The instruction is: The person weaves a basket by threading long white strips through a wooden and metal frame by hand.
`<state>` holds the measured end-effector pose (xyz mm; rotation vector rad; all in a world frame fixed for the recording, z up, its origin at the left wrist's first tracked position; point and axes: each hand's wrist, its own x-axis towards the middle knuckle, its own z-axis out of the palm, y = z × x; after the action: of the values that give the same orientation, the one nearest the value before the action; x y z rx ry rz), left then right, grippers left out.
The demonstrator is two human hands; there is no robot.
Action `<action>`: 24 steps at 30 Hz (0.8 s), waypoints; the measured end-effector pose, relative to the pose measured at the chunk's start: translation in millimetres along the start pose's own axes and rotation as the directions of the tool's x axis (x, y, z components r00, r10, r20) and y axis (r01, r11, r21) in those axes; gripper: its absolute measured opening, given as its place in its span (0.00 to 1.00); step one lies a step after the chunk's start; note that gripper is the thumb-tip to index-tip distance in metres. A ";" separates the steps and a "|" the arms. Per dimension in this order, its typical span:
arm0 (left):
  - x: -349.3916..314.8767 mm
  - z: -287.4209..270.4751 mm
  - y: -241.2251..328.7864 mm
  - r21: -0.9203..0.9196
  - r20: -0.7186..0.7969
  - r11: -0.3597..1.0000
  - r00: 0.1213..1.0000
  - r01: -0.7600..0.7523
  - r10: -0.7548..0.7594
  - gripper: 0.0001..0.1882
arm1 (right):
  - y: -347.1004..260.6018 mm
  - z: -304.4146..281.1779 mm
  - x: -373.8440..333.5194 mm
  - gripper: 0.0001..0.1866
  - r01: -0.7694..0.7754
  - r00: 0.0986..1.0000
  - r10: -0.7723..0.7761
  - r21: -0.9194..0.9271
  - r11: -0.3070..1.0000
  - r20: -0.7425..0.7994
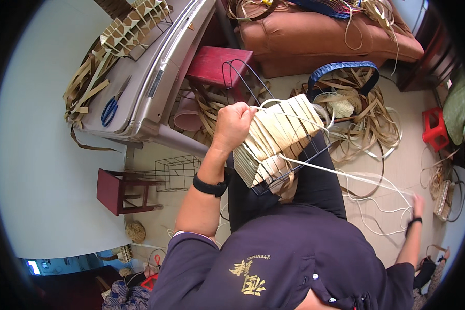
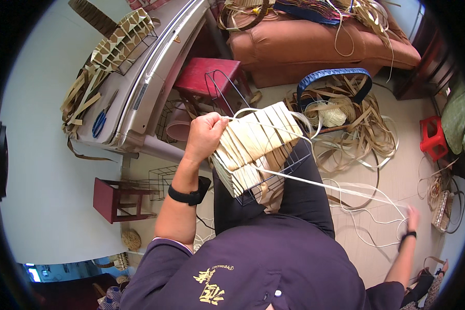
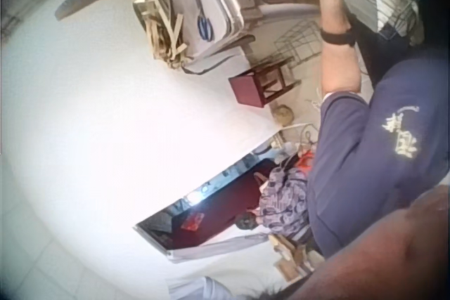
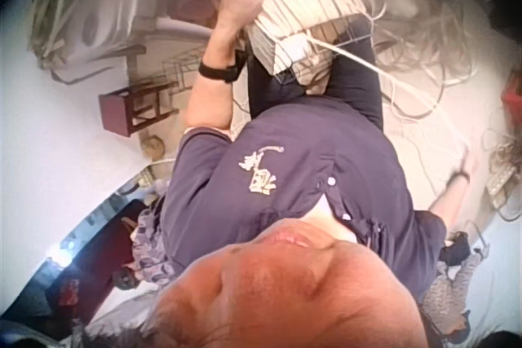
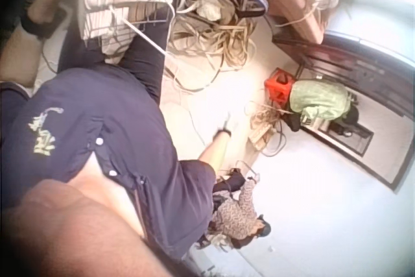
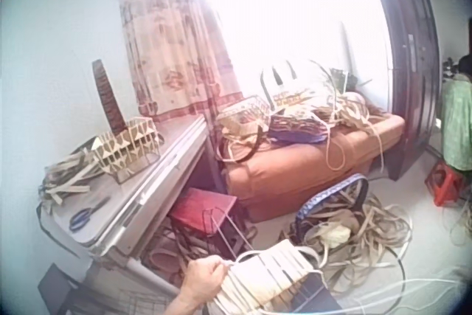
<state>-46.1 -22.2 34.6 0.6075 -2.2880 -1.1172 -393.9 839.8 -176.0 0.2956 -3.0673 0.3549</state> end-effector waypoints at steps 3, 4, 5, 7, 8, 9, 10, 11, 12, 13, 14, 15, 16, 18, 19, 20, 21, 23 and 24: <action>-7.3 -7.8 1.0 0.104 -0.020 0.994 1.000 0.022 -0.020 0.14 | 58.2 -38.9 -42.3 0.22 -0.558 0.810 0.587 -0.318 0.766 -0.007; -4.4 -9.1 8.7 0.114 -0.019 0.993 1.000 0.010 -0.008 0.14 | 51.0 -35.4 -46.6 0.22 -0.531 0.788 0.614 -0.456 0.715 0.046; -3.5 -9.2 9.2 0.105 0.002 0.994 1.000 -0.003 0.003 0.14 | 34.4 -27.2 -37.4 0.22 -0.462 0.832 0.548 -0.436 0.773 0.089; -7.7 -4.8 -35.1 -0.048 0.007 0.999 1.000 0.003 -0.003 0.14 | 12.6 -50.1 5.3 0.24 0.032 0.989 0.025 -0.386 0.922 0.143; -0.6 5.9 -3.7 0.032 0.011 0.998 0.998 -0.060 0.060 0.14 | -71.0 34.4 11.3 0.23 -0.027 0.984 0.004 0.131 0.991 0.176; -2.9 4.6 12.8 0.119 -0.008 0.990 0.997 -0.079 0.081 0.14 | -222.6 62.9 7.2 0.23 -0.035 0.876 -0.239 0.549 0.835 0.420; -2.4 2.8 15.1 0.117 -0.009 0.990 0.997 -0.077 0.078 0.14 | -367.9 8.7 -19.9 0.24 -0.120 0.776 -0.289 0.580 0.805 0.561; 2.1 7.6 17.3 0.129 0.016 0.988 0.997 -0.083 0.081 0.13 | -447.3 -25.7 -44.1 0.25 -0.177 0.637 -0.426 0.661 0.729 0.642; 2.2 11.5 14.5 0.152 0.037 0.986 0.997 -0.074 0.069 0.13 | -526.3 -56.3 -73.0 0.28 -0.139 0.514 -0.703 0.857 0.497 0.491; 1.2 12.1 8.3 0.147 0.033 0.986 0.996 -0.085 0.081 0.13 | -568.9 -64.5 -93.0 0.31 -0.333 0.329 -0.712 0.782 0.527 0.620; -1.5 11.1 2.2 0.112 0.018 0.989 0.996 -0.093 0.092 0.13 | -599.4 -58.2 -110.1 0.32 -0.395 0.174 -0.815 0.797 0.456 0.553; -3.8 9.0 -0.5 0.110 0.030 0.991 0.997 -0.071 0.068 0.14 | -617.8 -53.2 -121.9 0.33 -0.448 0.030 -0.872 0.787 0.425 0.488; -5.9 5.2 -0.1 0.115 0.038 0.992 0.998 -0.052 0.048 0.14 | -624.0 -45.3 -129.0 0.24 -0.475 -0.004 -0.891 0.784 0.401 0.453; -7.5 1.8 4.4 0.140 0.065 0.990 0.998 -0.028 0.019 0.14 | -607.9 -52.2 -105.4 0.13 -0.409 -0.058 -0.806 0.723 0.557 0.588; -9.4 0.4 2.1 0.101 0.059 0.995 0.998 -0.020 0.014 0.14 | -590.0 -48.4 -98.3 0.13 -0.352 0.138 -0.801 0.785 0.510 0.582; -10.3 0.3 0.4 0.061 0.057 0.998 0.998 -0.012 0.009 0.14 | -561.2 -35.8 -80.3 0.12 -0.309 0.284 -0.739 0.787 0.533 0.612; -11.9 -1.8 5.0 0.064 0.061 0.998 0.998 0.000 -0.004 0.13 | -528.3 -31.5 -62.6 0.11 -0.299 0.434 -0.671 0.798 0.523 0.601; -11.6 -4.1 5.6 0.059 0.064 0.998 0.998 0.003 -0.007 0.14 | -421.6 -5.6 -16.4 0.11 -0.346 0.670 -0.380 0.722 0.599 0.637; -7.9 -0.1 7.2 0.042 0.075 0.999 0.997 0.015 -0.019 0.14 | -338.3 19.3 11.0 0.10 -0.353 0.816 -0.039 0.551 0.756 0.576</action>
<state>-41.2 -13.5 38.6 0.6117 -2.3797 -1.1204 -339.8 510.0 -118.8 0.1489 -3.4021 1.6283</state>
